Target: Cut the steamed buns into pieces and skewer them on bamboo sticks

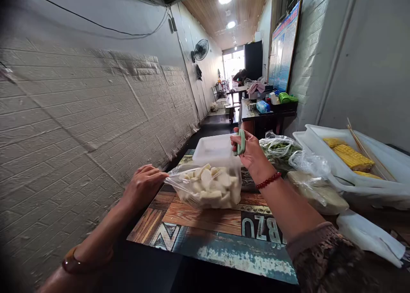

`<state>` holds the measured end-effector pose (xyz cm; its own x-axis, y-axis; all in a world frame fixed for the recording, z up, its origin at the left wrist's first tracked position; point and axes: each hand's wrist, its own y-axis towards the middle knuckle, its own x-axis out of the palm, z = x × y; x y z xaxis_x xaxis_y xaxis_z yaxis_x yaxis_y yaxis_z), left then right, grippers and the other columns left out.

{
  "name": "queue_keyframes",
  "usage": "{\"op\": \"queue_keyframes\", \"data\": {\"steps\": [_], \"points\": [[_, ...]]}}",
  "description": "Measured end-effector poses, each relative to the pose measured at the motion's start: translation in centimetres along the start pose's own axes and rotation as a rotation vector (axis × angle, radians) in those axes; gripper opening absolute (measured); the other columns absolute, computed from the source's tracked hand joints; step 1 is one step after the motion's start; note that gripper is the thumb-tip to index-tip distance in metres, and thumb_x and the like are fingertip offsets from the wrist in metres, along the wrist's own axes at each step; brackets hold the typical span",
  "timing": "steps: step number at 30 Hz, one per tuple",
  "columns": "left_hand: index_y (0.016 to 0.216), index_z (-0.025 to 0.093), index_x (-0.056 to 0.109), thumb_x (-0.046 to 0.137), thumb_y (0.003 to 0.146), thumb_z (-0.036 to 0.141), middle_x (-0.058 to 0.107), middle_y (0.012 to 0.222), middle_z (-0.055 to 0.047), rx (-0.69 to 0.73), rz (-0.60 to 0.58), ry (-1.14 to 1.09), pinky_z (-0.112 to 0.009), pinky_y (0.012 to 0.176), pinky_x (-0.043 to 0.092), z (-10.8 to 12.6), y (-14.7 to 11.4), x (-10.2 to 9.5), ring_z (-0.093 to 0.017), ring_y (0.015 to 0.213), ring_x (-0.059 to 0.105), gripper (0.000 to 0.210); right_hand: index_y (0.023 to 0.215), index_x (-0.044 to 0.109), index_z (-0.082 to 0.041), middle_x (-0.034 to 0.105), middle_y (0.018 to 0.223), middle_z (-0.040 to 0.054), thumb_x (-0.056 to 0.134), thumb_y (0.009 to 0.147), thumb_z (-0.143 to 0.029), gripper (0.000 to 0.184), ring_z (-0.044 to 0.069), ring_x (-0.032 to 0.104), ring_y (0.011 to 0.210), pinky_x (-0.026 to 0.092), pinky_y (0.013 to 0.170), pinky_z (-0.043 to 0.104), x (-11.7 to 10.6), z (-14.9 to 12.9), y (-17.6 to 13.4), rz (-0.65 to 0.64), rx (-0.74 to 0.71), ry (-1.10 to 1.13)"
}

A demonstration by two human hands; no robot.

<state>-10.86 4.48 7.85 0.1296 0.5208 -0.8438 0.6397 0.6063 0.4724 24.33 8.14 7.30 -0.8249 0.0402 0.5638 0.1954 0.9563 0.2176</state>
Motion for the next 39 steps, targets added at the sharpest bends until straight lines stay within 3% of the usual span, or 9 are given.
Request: {"op": "queue_keyframes", "data": {"steps": [5, 11, 19, 24, 27, 30, 33, 37, 39], "points": [[0.079, 0.025, 0.072, 0.049, 0.094, 0.021, 0.063, 0.068, -0.002, 0.058, -0.047, 0.035, -0.036, 0.083, 0.039, -1.6, 1.7, 0.4, -0.021, 0.073, 0.053, 0.028, 0.088, 0.064, -0.021, 0.058, 0.061, -0.0087, 0.084, 0.055, -0.021, 0.038, 0.007, 0.050, 0.050, 0.040, 0.045, 0.020, -0.4, -1.1, 0.3, 0.016, -0.040, -0.041], [0.087, 0.027, 0.074, 0.048, 0.094, 0.019, 0.068, 0.077, -0.003, 0.006, 0.095, 0.041, -0.046, 0.103, 0.036, -1.8, 2.4, 0.1, -0.022, 0.082, 0.058, 0.028, 0.091, 0.064, -0.023, 0.059, 0.067, -0.0078, 0.082, 0.059, -0.023, 0.037, 0.008, 0.053, 0.058, 0.041, 0.048, 0.019, -0.5, -2.9, -0.7, 0.025, -0.114, -0.060], [0.092, 0.027, 0.073, 0.044, 0.092, 0.012, 0.069, 0.082, -0.003, 0.082, -0.159, -0.172, -0.056, 0.112, 0.031, 1.3, -1.9, 3.4, -0.022, 0.090, 0.063, 0.033, 0.093, 0.067, -0.023, 0.056, 0.069, -0.0062, 0.083, 0.062, -0.032, 0.035, 0.010, 0.052, 0.059, 0.043, 0.050, 0.022, -3.1, -0.2, -6.5, 0.059, 0.050, -0.164], [0.108, 0.028, 0.071, 0.038, 0.095, 0.015, 0.073, 0.110, -0.007, 0.010, -0.073, -0.441, -0.051, 0.112, 0.038, 3.3, -1.2, 0.6, -0.023, 0.111, 0.063, 0.037, 0.100, 0.070, -0.024, 0.057, 0.071, -0.0051, 0.084, 0.066, -0.033, 0.038, 0.011, 0.051, 0.060, 0.045, 0.051, 0.023, -4.0, -0.2, -8.8, 0.114, 0.060, -0.245], [0.112, 0.027, 0.071, 0.039, 0.096, 0.018, 0.072, 0.116, -0.008, 0.050, -0.141, -0.646, -0.045, 0.107, 0.047, 6.5, 0.5, 0.1, -0.023, 0.114, 0.064, 0.037, 0.107, 0.069, -0.023, 0.057, 0.070, -0.0050, 0.084, 0.066, -0.035, 0.046, 0.011, 0.051, 0.056, 0.044, 0.049, 0.023, -4.8, 0.4, -10.3, 0.159, 0.102, -0.285], [0.115, 0.028, 0.071, 0.043, 0.093, 0.011, 0.072, 0.122, -0.008, 0.281, -0.298, -0.679, -0.045, 0.107, 0.048, 9.7, 1.8, 2.7, -0.023, 0.121, 0.062, 0.039, 0.108, 0.067, -0.024, 0.059, 0.073, -0.0054, 0.086, 0.062, -0.034, 0.051, 0.010, 0.053, 0.056, 0.045, 0.049, 0.022, -6.0, 1.7, -11.8, 0.201, 0.115, -0.257], [0.123, 0.028, 0.067, 0.054, 0.084, 0.009, 0.067, 0.132, -0.009, 0.409, -0.248, -0.542, -0.054, 0.113, 0.041, 10.4, 2.9, 7.3, -0.028, 0.133, 0.053, 0.046, 0.104, 0.066, -0.024, 0.057, 0.068, -0.0064, 0.083, 0.063, -0.034, 0.046, 0.009, 0.049, 0.051, 0.041, 0.045, 0.021, -6.6, 2.9, -13.0, 0.188, 0.107, -0.217], [0.117, 0.020, 0.070, 0.051, 0.088, 0.027, 0.071, 0.122, -0.016, 0.230, -0.071, -0.380, -0.052, 0.097, 0.053, 7.7, 6.5, 14.2, -0.034, 0.117, 0.064, 0.035, 0.098, 0.067, -0.022, 0.057, 0.063, -0.0064, 0.083, 0.061, -0.031, 0.042, 0.009, 0.046, 0.049, 0.039, 0.044, 0.022, -6.9, 4.1, -12.2, 0.263, 0.033, -0.269], [0.113, 0.018, 0.072, 0.053, 0.088, 0.039, 0.074, 0.116, -0.015, 0.214, -0.070, -0.368, -0.049, 0.093, 0.055, 6.6, 8.3, 16.4, -0.035, 0.110, 0.067, 0.038, 0.098, 0.067, -0.021, 0.059, 0.063, -0.0059, 0.082, 0.061, -0.035, 0.042, 0.009, 0.047, 0.048, 0.039, 0.043, 0.022, -6.9, 4.5, -11.1, 0.283, 0.001, -0.298]]}}
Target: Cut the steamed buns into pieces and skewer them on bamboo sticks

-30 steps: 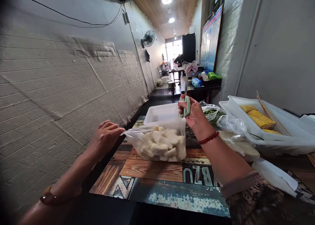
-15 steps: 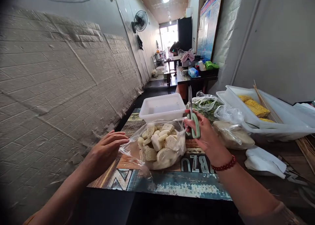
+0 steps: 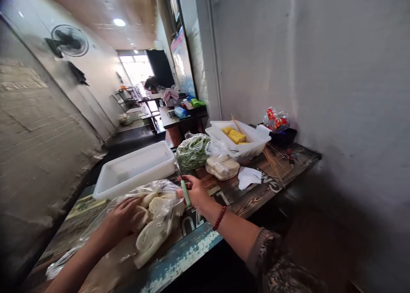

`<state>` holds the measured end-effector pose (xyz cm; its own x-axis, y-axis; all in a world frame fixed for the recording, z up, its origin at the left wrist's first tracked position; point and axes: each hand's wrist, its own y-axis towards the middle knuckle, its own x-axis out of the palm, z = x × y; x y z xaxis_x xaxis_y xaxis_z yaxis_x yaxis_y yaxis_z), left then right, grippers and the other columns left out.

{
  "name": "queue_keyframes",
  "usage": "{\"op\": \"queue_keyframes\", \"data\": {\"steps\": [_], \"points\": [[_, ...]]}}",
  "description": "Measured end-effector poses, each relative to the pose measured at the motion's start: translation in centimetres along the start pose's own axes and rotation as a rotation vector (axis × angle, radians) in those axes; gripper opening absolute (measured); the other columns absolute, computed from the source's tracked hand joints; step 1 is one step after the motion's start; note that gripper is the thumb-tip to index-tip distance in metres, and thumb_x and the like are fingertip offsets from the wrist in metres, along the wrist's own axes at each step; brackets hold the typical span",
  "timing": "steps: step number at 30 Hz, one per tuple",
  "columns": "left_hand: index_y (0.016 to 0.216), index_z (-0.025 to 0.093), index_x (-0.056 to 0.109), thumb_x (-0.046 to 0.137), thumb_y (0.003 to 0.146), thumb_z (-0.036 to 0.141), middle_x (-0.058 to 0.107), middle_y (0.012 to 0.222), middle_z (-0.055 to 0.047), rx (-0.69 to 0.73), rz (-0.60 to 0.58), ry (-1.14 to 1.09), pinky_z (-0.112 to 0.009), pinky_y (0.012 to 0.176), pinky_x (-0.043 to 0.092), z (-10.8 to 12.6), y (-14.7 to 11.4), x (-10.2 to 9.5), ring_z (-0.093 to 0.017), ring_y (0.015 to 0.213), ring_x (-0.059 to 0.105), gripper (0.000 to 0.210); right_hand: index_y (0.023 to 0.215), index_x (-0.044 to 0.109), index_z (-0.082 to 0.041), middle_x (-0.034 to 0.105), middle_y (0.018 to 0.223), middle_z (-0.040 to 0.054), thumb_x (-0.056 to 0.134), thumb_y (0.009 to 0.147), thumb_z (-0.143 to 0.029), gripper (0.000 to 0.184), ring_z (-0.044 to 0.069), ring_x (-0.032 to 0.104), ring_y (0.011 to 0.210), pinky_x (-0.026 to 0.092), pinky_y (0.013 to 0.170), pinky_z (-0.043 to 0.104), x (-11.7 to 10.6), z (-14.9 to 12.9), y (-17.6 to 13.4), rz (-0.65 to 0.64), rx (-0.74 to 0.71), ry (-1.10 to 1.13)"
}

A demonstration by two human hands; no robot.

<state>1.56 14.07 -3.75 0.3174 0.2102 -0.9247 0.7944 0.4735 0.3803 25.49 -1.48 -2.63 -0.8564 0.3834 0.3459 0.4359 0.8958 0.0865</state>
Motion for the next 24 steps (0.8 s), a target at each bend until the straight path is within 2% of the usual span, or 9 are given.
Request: {"op": "queue_keyframes", "data": {"steps": [3, 6, 8, 11, 14, 15, 17, 20, 24], "points": [[0.110, 0.019, 0.072, 0.051, 0.088, 0.044, 0.075, 0.114, -0.014, 0.031, 0.023, 0.014, -0.048, 0.095, 0.054, -1.0, 0.3, 0.2, -0.034, 0.110, 0.068, 0.038, 0.100, 0.066, -0.020, 0.060, 0.063, -0.0058, 0.079, 0.066, -0.042, 0.043, 0.010, 0.048, 0.048, 0.041, 0.043, 0.023, 0.7, 0.3, 1.3, 0.004, -0.051, -0.047], [0.114, 0.022, 0.069, 0.049, 0.090, 0.045, 0.075, 0.117, -0.012, -0.007, 0.098, -0.014, -0.047, 0.092, 0.056, -0.5, -1.3, -0.7, -0.032, 0.107, 0.069, 0.039, 0.104, 0.067, -0.020, 0.063, 0.066, -0.0044, 0.077, 0.069, -0.040, 0.042, 0.013, 0.055, 0.053, 0.045, 0.048, 0.025, 0.6, 0.6, 2.1, 0.006, -0.123, -0.141], [0.118, 0.024, 0.066, 0.047, 0.092, 0.048, 0.074, 0.119, -0.011, -0.055, 0.148, -0.060, -0.045, 0.091, 0.057, 0.0, -2.9, -1.5, -0.031, 0.107, 0.070, 0.041, 0.106, 0.069, -0.021, 0.069, 0.075, -0.0015, 0.079, 0.068, -0.034, 0.042, 0.017, 0.063, 0.065, 0.051, 0.059, 0.029, -0.2, 0.9, 2.1, 0.023, -0.189, -0.230], [0.121, 0.028, 0.065, 0.051, 0.090, 0.053, 0.073, 0.119, -0.009, -0.109, 0.196, -0.115, -0.046, 0.089, 0.058, 1.1, -5.3, -3.2, -0.032, 0.106, 0.070, 0.042, 0.110, 0.070, -0.022, 0.075, 0.093, 0.0027, 0.079, 0.068, -0.030, 0.044, 0.022, 0.068, 0.083, 0.054, 0.078, 0.035, -2.8, 1.1, 1.0, 0.064, -0.278, -0.369], [0.125, 0.034, 0.063, 0.056, 0.089, 0.051, 0.075, 0.117, -0.004, -0.149, 0.229, -0.158, -0.043, 0.081, 0.062, 3.4, -7.2, -5.4, -0.031, 0.100, 0.073, 0.040, 0.113, 0.070, -0.023, 0.077, 0.095, 0.0044, 0.077, 0.072, -0.034, 0.042, 0.024, 0.070, 0.082, 0.055, 0.077, 0.037, -6.5, 0.6, -0.6, 0.145, -0.335, -0.499], [0.123, 0.035, 0.064, 0.056, 0.090, 0.049, 0.076, 0.115, -0.002, -0.156, 0.236, -0.183, -0.041, 0.080, 0.063, 4.6, -7.6, -6.0, -0.030, 0.099, 0.074, 0.036, 0.115, 0.070, -0.023, 0.076, 0.100, 0.0057, 0.076, 0.074, -0.035, 0.043, 0.025, 0.070, 0.088, 0.054, 0.082, 0.039, -7.9, 0.2, -1.0, 0.199, -0.358, -0.541], [0.123, 0.035, 0.064, 0.058, 0.091, 0.043, 0.076, 0.115, 0.000, -0.095, 0.142, -0.271, -0.033, 0.080, 0.063, 7.3, -8.1, -6.4, -0.026, 0.100, 0.074, 0.033, 0.120, 0.067, -0.022, 0.074, 0.110, 0.0093, 0.072, 0.078, -0.039, 0.045, 0.028, 0.068, 0.099, 0.050, 0.092, 0.043, -10.6, -0.6, -1.3, 0.331, -0.406, -0.613], [0.118, 0.032, 0.067, 0.061, 0.092, 0.041, 0.079, 0.106, 0.001, 0.036, 0.146, -0.388, -0.025, 0.082, 0.062, 11.6, -8.0, -4.9, -0.021, 0.094, 0.076, 0.028, 0.126, 0.062, -0.018, 0.071, 0.117, 0.0137, 0.071, 0.077, -0.039, 0.053, 0.031, 0.065, 0.106, 0.047, 0.097, 0.047, -14.0, -1.7, -0.7, 0.486, -0.448, -0.705], [0.119, 0.028, 0.067, 0.059, 0.094, 0.035, 0.076, 0.114, -0.005, 0.146, 0.082, -0.404, -0.026, 0.083, 0.062, 15.7, -6.8, -1.1, -0.021, 0.098, 0.075, 0.028, 0.120, 0.063, -0.019, 0.074, 0.106, 0.0108, 0.069, 0.075, -0.035, 0.049, 0.030, 0.069, 0.097, 0.052, 0.090, 0.045, -15.6, -1.7, 1.0, 0.501, -0.453, -0.791]]}}
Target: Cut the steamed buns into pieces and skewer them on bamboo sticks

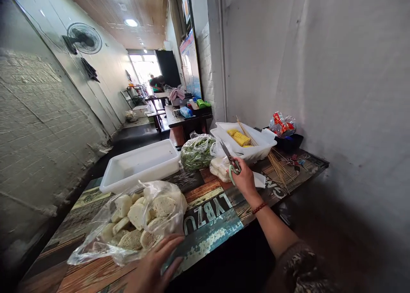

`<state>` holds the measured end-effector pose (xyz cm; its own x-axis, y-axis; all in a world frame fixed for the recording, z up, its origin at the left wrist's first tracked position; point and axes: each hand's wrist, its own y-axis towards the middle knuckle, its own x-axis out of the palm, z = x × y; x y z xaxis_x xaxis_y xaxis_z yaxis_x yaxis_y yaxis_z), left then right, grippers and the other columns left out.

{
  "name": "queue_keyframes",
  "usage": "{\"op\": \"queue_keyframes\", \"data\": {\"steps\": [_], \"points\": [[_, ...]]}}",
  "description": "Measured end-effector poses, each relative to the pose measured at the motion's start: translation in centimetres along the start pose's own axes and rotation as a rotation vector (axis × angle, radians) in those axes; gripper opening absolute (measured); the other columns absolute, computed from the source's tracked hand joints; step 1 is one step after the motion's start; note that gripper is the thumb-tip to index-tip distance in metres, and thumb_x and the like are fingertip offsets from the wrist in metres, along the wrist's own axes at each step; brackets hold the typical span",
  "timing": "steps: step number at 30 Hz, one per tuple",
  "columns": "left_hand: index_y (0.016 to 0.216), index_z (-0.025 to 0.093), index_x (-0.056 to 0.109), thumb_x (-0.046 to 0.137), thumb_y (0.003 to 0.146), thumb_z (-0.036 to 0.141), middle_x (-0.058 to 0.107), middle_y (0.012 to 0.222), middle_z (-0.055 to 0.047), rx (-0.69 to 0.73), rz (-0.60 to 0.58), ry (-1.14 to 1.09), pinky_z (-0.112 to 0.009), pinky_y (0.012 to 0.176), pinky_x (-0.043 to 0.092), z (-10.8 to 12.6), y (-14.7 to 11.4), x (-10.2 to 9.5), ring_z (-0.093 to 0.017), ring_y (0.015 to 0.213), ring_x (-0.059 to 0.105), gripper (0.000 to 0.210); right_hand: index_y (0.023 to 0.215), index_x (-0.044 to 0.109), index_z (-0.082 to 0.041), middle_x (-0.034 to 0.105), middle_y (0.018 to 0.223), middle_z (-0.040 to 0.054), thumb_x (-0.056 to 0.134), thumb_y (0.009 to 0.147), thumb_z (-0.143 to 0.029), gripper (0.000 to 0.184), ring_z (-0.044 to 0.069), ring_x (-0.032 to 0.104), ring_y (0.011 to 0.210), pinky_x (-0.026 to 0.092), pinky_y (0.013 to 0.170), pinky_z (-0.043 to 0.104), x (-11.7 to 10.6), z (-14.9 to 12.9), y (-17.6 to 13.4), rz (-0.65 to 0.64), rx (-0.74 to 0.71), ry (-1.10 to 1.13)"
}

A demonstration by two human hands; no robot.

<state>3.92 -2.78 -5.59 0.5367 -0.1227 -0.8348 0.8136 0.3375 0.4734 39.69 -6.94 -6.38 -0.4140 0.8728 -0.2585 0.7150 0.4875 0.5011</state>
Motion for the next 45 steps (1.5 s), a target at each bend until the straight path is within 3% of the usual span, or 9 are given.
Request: {"op": "queue_keyframes", "data": {"steps": [7, 12, 17, 22, 27, 29, 35, 39, 45], "points": [[0.114, 0.025, 0.065, 0.059, 0.088, 0.016, 0.068, 0.132, -0.007, 0.095, -0.014, 0.111, -0.041, 0.098, 0.058, -0.5, 0.5, 3.0, -0.028, 0.122, 0.064, 0.028, 0.112, 0.064, -0.019, 0.073, 0.106, 0.0116, 0.062, 0.075, -0.033, 0.040, 0.028, 0.069, 0.095, 0.052, 0.090, 0.046, 3.0, 0.9, 1.2, -0.037, 0.004, 0.038], [0.115, 0.026, 0.065, 0.063, 0.084, 0.013, 0.068, 0.131, -0.009, 0.030, -0.068, 0.035, -0.043, 0.096, 0.059, -0.5, 0.0, 3.5, -0.029, 0.119, 0.065, 0.034, 0.107, 0.063, -0.018, 0.074, 0.095, 0.0091, 0.065, 0.067, -0.031, 0.042, 0.026, 0.071, 0.088, 0.056, 0.078, 0.039, 4.7, 0.3, 1.6, -0.141, 0.060, 0.203], [0.115, 0.026, 0.066, 0.062, 0.087, 0.015, 0.070, 0.124, -0.010, -0.027, -0.051, -0.162, -0.038, 0.093, 0.060, 0.9, 1.3, 3.7, -0.025, 0.110, 0.070, 0.030, 0.111, 0.061, -0.020, 0.074, 0.094, 0.0065, 0.067, 0.067, -0.033, 0.046, 0.021, 0.070, 0.081, 0.057, 0.066, 0.029, 6.4, -2.2, -1.0, -0.315, 0.098, 0.398], [0.117, 0.024, 0.064, 0.057, 0.089, 0.017, 0.069, 0.122, -0.012, -0.175, 0.116, -0.300, -0.044, 0.096, 0.057, -0.1, 4.3, 4.8, -0.027, 0.113, 0.067, 0.029, 0.109, 0.064, -0.021, 0.071, 0.078, -0.0002, 0.070, 0.068, -0.024, 0.042, 0.015, 0.066, 0.064, 0.054, 0.058, 0.025, 6.6, -5.8, -5.9, -0.491, 0.115, 0.506], [0.120, 0.024, 0.064, 0.068, 0.079, 0.015, 0.065, 0.128, -0.011, -0.301, 0.280, -0.325, -0.052, 0.104, 0.048, -1.6, 6.7, 6.2, -0.030, 0.121, 0.060, 0.043, 0.114, 0.064, -0.022, 0.073, 0.087, 0.0012, 0.074, 0.071, -0.026, 0.044, 0.017, 0.070, 0.076, 0.058, 0.069, 0.027, 5.2, -6.8, -8.1, -0.558, 0.137, 0.538], [0.110, 0.025, 0.069, 0.069, 0.077, 0.013, 0.065, 0.122, -0.008, -0.314, 0.270, -0.331, -0.049, 0.102, 0.048, -1.5, 7.3, 6.5, -0.028, 0.117, 0.060, 0.035, 0.119, 0.061, -0.022, 0.074, 0.099, 0.0046, 0.072, 0.076, -0.031, 0.046, 0.019, 0.071, 0.088, 0.058, 0.076, 0.028, 4.1, -5.8, -7.6, -0.513, 0.139, 0.495], [0.110, 0.023, 0.069, 0.069, 0.080, 0.014, 0.064, 0.101, -0.006, -0.417, 0.300, -0.322, -0.040, 0.088, 0.051, -1.1, 8.9, 7.1, -0.024, 0.098, 0.061, 0.031, 0.127, 0.060, -0.019, 0.074, 0.113, 0.0129, 0.060, 0.086, -0.040, 0.046, 0.027, 0.071, 0.102, 0.056, 0.090, 0.041, -0.5, -0.8, -4.8, -0.323, -0.010, -0.050], [0.099, 0.024, 0.072, 0.064, 0.085, 0.015, 0.062, 0.097, -0.005, -0.415, 0.278, -0.253, -0.038, 0.086, 0.048, -1.0, 10.0, 7.4, -0.024, 0.096, 0.058, 0.018, 0.126, 0.065, -0.019, 0.074, 0.119, 0.0137, 0.056, 0.083, -0.029, 0.045, 0.030, 0.070, 0.106, 0.053, 0.094, 0.044, -2.3, 1.9, -4.5, -0.411, -0.095, -0.326], [0.075, 0.021, 0.066, 0.058, 0.091, 0.018, 0.062, 0.088, -0.007, -0.288, 0.183, -0.008, -0.039, 0.082, 0.043, -0.6, 10.7, 7.3, -0.024, 0.087, 0.052, 0.018, 0.116, 0.072, -0.024, 0.077, 0.105, 0.0106, 0.058, 0.077, -0.020, 0.041, 0.029, 0.071, 0.099, 0.054, 0.085, 0.037, -1.5, 3.2, -5.0, -0.602, -0.225, -0.533]]}}
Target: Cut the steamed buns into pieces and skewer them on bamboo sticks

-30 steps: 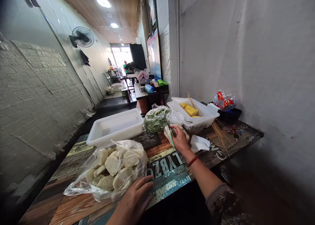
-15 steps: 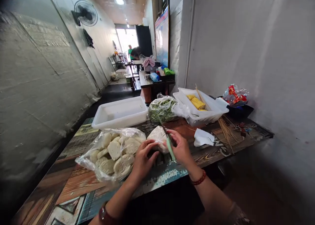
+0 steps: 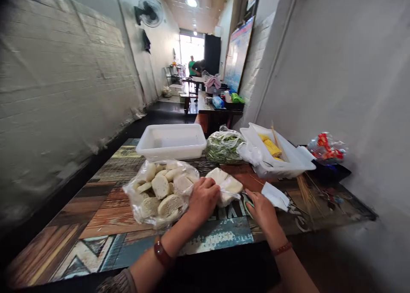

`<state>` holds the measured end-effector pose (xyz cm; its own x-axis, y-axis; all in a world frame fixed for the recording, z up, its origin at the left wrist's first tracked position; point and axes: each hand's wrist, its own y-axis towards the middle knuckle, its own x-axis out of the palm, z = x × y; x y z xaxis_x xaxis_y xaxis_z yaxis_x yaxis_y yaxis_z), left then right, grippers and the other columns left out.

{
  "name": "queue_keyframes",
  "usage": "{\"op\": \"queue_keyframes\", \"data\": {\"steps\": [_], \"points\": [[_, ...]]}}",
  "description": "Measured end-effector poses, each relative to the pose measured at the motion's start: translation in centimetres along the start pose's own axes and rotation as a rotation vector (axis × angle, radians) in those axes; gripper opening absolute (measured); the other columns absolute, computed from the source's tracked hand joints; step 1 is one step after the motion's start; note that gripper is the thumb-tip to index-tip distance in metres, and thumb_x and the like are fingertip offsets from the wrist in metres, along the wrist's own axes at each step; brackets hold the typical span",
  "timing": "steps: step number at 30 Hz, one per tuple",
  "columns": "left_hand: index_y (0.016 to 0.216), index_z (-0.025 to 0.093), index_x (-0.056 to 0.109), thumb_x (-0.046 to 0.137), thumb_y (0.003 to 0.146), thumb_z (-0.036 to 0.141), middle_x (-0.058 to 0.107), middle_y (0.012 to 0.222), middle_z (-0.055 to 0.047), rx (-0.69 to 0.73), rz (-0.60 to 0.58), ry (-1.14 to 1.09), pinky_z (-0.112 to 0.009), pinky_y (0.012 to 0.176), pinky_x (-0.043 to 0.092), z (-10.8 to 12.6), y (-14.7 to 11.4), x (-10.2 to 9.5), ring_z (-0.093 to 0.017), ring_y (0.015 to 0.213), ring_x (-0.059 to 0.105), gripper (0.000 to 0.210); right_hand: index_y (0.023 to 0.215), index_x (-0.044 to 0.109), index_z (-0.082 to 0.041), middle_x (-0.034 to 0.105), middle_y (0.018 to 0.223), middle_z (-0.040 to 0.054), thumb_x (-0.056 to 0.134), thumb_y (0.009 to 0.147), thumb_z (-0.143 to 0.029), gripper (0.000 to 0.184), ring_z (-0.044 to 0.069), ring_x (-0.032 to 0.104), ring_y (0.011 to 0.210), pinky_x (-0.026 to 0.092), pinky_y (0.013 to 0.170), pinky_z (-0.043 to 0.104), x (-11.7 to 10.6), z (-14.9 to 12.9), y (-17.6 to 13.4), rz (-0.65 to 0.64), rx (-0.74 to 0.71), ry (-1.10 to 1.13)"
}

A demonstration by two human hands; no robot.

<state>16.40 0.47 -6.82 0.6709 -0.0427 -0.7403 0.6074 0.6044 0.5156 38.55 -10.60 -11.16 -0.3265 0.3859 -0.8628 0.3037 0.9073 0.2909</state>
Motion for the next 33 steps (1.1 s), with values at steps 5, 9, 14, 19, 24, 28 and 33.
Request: {"op": "queue_keyframes", "data": {"steps": [5, 9, 14, 19, 24, 28, 33], "points": [[0.073, 0.020, 0.063, 0.055, 0.092, 0.016, 0.062, 0.084, -0.006, -0.049, 0.018, -0.072, -0.034, 0.077, 0.042, -0.8, -0.2, 0.6, -0.021, 0.083, 0.052, 0.021, 0.104, 0.074, -0.025, 0.077, 0.093, 0.0110, 0.062, 0.079, -0.020, 0.028, 0.028, 0.072, 0.089, 0.052, 0.078, 0.034, 0.3, -0.8, 1.4, -0.101, -0.082, -0.052], [0.072, 0.020, 0.063, 0.055, 0.090, 0.015, 0.062, 0.084, -0.005, -0.122, 0.075, -0.197, -0.033, 0.078, 0.041, -2.1, 0.6, 0.9, -0.021, 0.084, 0.053, 0.020, 0.106, 0.073, -0.023, 0.076, 0.101, 0.0121, 0.059, 0.086, -0.025, 0.025, 0.030, 0.070, 0.098, 0.051, 0.086, 0.038, -0.7, -1.0, 2.3, -0.086, -0.091, -0.031], [0.070, 0.020, 0.063, 0.054, 0.089, 0.019, 0.061, 0.079, -0.004, -0.153, 0.130, -0.377, -0.033, 0.079, 0.041, -3.9, 1.9, 1.2, -0.021, 0.083, 0.054, 0.021, 0.117, 0.068, -0.018, 0.076, 0.107, 0.0138, 0.051, 0.095, -0.042, 0.037, 0.028, 0.072, 0.095, 0.056, 0.086, 0.042, -2.0, -3.5, 1.8, 0.230, 0.069, 0.437], [0.065, 0.019, 0.062, 0.054, 0.089, 0.030, 0.059, 0.070, -0.002, -0.192, 0.146, -0.563, -0.030, 0.073, 0.042, -5.5, 2.3, 1.2, -0.019, 0.074, 0.054, 0.027, 0.123, 0.065, -0.024, 0.074, 0.111, 0.0087, 0.058, 0.094, -0.034, 0.032, 0.023, 0.071, 0.094, 0.058, 0.083, 0.036, 0.7, -8.8, 1.8, 0.224, -0.053, 0.634], [0.069, 0.018, 0.065, 0.053, 0.088, 0.038, 0.060, 0.069, -0.001, -0.268, 0.184, -0.638, -0.027, 0.067, 0.042, -6.2, 2.1, 0.7, -0.016, 0.068, 0.053, 0.030, 0.119, 0.064, -0.022, 0.070, 0.113, 0.0104, 0.060, 0.087, -0.022, 0.031, 0.025, 0.065, 0.105, 0.052, 0.093, 0.042, 4.1, -10.9, 4.4, 0.279, -0.120, 0.508], [0.077, 0.017, 0.069, 0.054, 0.088, 0.040, 0.064, 0.074, -0.002, -0.360, 0.235, -0.705, -0.027, 0.068, 0.044, -6.5, 1.8, 0.3, -0.017, 0.072, 0.055, 0.029, 0.111, 0.067, -0.022, 0.071, 0.106, 0.0084, 0.060, 0.086, -0.018, 0.026, 0.024, 0.065, 0.099, 0.052, 0.089, 0.039, 4.2, -10.8, 7.0, 0.200, -0.180, 0.476], [0.081, 0.017, 0.068, 0.053, 0.089, 0.041, 0.062, 0.072, 0.000, -0.450, 0.251, -0.816, -0.025, 0.064, 0.042, -6.0, 1.7, -0.5, -0.015, 0.067, 0.051, 0.029, 0.089, 0.074, -0.024, 0.072, 0.082, 0.0015, 0.067, 0.085, -0.021, 0.009, 0.020, 0.064, 0.079, 0.048, 0.077, 0.032, 1.6, -11.4, 9.9, 0.004, -0.332, 0.421]]}}
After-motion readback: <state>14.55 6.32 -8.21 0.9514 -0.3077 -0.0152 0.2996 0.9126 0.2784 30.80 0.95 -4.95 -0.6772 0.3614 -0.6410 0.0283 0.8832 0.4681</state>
